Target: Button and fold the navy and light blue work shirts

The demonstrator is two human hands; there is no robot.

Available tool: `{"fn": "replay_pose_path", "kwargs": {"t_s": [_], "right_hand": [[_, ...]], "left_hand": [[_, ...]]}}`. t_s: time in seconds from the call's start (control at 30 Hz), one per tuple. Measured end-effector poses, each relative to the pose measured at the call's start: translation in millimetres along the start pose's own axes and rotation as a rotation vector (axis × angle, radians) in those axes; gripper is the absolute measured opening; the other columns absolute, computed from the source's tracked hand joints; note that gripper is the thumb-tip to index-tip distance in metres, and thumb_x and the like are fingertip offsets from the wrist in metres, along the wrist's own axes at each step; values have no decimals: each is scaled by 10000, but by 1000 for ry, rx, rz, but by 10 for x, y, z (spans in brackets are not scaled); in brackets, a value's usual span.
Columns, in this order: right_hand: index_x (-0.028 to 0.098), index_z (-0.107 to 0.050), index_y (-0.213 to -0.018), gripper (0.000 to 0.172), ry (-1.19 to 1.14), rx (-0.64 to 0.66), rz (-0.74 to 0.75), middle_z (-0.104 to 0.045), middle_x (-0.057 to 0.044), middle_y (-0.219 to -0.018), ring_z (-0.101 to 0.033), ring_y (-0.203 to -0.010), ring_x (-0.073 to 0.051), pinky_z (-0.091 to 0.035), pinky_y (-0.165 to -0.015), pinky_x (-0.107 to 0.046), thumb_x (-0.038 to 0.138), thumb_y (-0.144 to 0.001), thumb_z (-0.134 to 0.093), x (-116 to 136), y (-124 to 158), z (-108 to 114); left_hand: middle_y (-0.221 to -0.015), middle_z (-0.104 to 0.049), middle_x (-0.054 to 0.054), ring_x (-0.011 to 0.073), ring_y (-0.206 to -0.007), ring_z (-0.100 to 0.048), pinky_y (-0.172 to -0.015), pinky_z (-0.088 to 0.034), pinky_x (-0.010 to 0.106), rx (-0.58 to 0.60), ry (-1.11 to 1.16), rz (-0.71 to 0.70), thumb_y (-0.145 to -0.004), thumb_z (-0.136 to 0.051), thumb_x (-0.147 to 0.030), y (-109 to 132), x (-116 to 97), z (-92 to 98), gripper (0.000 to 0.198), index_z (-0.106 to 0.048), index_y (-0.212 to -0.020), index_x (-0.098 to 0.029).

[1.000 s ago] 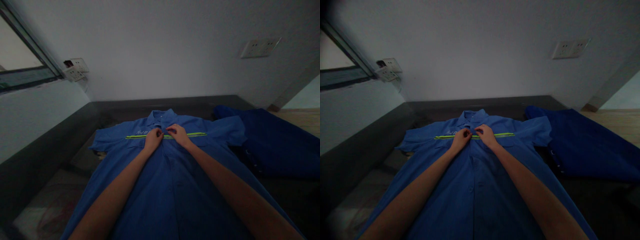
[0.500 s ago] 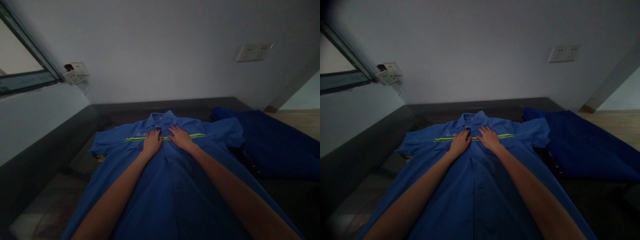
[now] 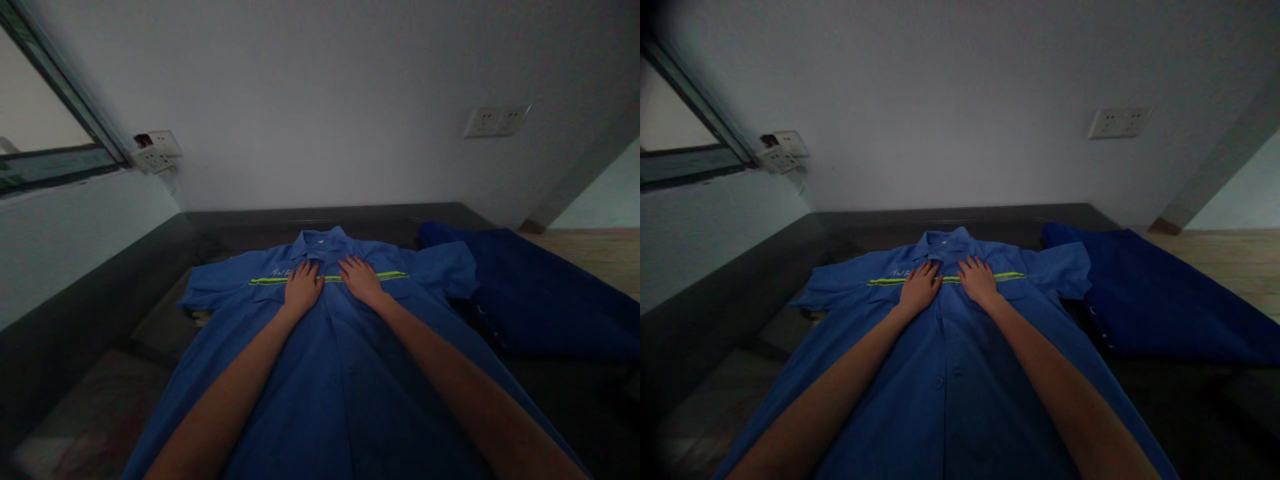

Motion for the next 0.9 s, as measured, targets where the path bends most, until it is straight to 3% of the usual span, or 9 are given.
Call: {"fn": "replay_pose_path", "kwargs": {"t_s": [0.2,0.47,0.7,0.9], "right_hand": [[141,-506,-1348,429,-66,-49,125,-448,-107,-1447,-388,-1340,-240,-301,-1102,-423,273,-969,-355,198,199,139],[129,-487,-1362,440,7,-26,145,-461,-107,-1436,-391,-1335,-264,-281,-1107,-460,278,-966,-365,330,489,22],[141,-537,-1299,387,56,-62,152,-535,-136,-1355,-453,-1264,-249,-326,-1063,-418,257,-946,-428,390,555,196],[173,-626,-1130,271,-20,-100,143,-626,-107,-1172,-529,-1118,-218,-394,-969,-317,185,-890,-500,566,722,493]], "left_hand": [[-1460,-429,104,252,-1370,-344,-1120,-253,470,-27,9,1,-940,-390,-391,1,10,-14,464,-473,-1361,-213],[-1433,-459,109,259,-1350,-369,-1111,-251,465,-76,35,-15,-937,-400,-365,5,23,-46,422,-490,-1325,-223],[-1244,-585,91,214,-1171,-516,-1038,-360,360,-243,227,-191,-893,-429,-173,136,-104,245,371,-507,-1255,-191],[-1060,-628,85,195,-1022,-570,-915,-441,317,-168,342,-252,-837,-450,-88,459,-327,350,264,-563,-1061,-170]]}}
Point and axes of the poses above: each hand's wrist, its own y-axis away from the middle knuckle, its own z-axis out of the back of the hand, x = y × z, the point moved 3 cm from there along -y, towards the middle knuckle
